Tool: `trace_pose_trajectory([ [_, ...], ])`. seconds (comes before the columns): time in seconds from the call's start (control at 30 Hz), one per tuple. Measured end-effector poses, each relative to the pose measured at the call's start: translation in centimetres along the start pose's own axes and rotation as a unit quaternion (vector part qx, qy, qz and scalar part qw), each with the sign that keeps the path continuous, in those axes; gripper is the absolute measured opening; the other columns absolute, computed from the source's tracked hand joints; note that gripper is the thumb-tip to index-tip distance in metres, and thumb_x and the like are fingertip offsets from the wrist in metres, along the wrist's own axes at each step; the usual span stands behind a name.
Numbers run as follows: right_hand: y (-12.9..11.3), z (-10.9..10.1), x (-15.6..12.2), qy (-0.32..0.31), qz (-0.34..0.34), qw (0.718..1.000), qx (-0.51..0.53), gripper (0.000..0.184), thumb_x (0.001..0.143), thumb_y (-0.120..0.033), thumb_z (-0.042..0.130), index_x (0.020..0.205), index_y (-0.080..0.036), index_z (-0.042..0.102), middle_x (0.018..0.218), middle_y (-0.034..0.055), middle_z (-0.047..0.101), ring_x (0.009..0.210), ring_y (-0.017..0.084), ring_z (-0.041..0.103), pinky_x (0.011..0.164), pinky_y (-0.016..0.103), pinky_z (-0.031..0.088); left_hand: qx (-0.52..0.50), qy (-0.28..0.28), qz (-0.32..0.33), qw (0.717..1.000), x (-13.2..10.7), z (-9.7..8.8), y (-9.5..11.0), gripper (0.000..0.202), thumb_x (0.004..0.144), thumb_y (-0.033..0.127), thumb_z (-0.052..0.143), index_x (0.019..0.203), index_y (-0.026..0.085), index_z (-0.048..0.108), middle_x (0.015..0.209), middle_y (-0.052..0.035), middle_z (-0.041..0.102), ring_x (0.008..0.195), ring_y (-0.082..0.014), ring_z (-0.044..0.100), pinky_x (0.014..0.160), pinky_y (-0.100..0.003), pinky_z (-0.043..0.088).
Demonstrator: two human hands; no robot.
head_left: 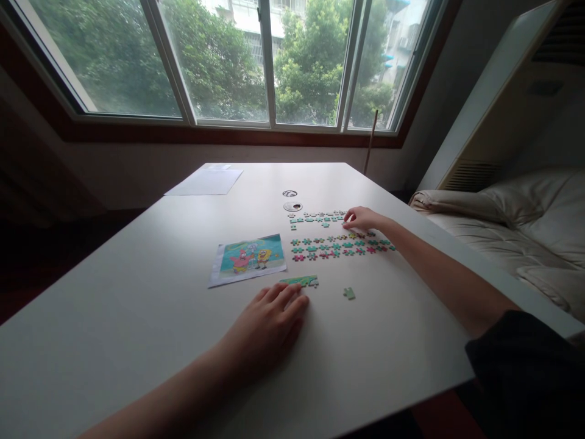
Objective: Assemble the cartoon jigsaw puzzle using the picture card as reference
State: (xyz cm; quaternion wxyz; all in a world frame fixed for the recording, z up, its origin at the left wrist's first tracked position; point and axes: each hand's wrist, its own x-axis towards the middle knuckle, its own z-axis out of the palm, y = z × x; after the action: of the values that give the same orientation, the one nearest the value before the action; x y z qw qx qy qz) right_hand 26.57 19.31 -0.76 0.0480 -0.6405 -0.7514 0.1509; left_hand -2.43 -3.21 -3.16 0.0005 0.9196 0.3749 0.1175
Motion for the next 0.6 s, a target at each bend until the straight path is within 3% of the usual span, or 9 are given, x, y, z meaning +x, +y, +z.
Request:
trace_pose_trajectory([
  [0.2, 0.6, 0.3, 1.1, -0.035, 0.016, 0.998, 0.046, 0.037, 0.068, -0.035, 0.072, 0.097, -0.014, 0.068, 0.096, 0.0073, 0.068, 0.066, 0.013, 0.059, 0.051, 0.019, 0.042, 0.001, 0.003, 0.003, 1.000, 0.0, 0.1, 0.0, 0.029, 0.087, 0.017, 0.041, 0.114, 0.018, 0.053, 0.124, -0.0124, 0.053, 0.109, -0.0301, 0.048, 0.088, -0.050, 0.044],
  [0.37, 1.1, 0.7, 1.4, -0.051, 0.023, 0.995, 0.077, 0.041, 0.069, -0.034, 0.071, 0.103, -0.014, 0.064, 0.095, 0.0070, 0.066, 0.045, 0.006, 0.047, 0.039, 0.020, 0.034, 0.000, 0.003, 0.002, 1.000, 0.0, 0.1, -0.1, 0.029, 0.087, 0.016, 0.041, 0.114, 0.017, 0.052, 0.123, -0.0124, 0.053, 0.109, -0.0300, 0.048, 0.088, -0.049, 0.044],
  [0.6, 0.5, 0.6, 1.2, -0.053, 0.020, 0.994, 0.091, 0.028, 0.068, -0.025, 0.071, 0.093, -0.013, 0.066, 0.084, 0.0055, 0.066, 0.046, 0.007, 0.048, 0.040, 0.020, 0.036, -0.004, 0.008, 0.003, 1.000, -0.1, 0.2, -0.2, 0.029, 0.086, 0.017, 0.042, 0.113, 0.018, 0.053, 0.122, -0.0121, 0.054, 0.108, -0.0296, 0.049, 0.086, -0.049, 0.045],
])
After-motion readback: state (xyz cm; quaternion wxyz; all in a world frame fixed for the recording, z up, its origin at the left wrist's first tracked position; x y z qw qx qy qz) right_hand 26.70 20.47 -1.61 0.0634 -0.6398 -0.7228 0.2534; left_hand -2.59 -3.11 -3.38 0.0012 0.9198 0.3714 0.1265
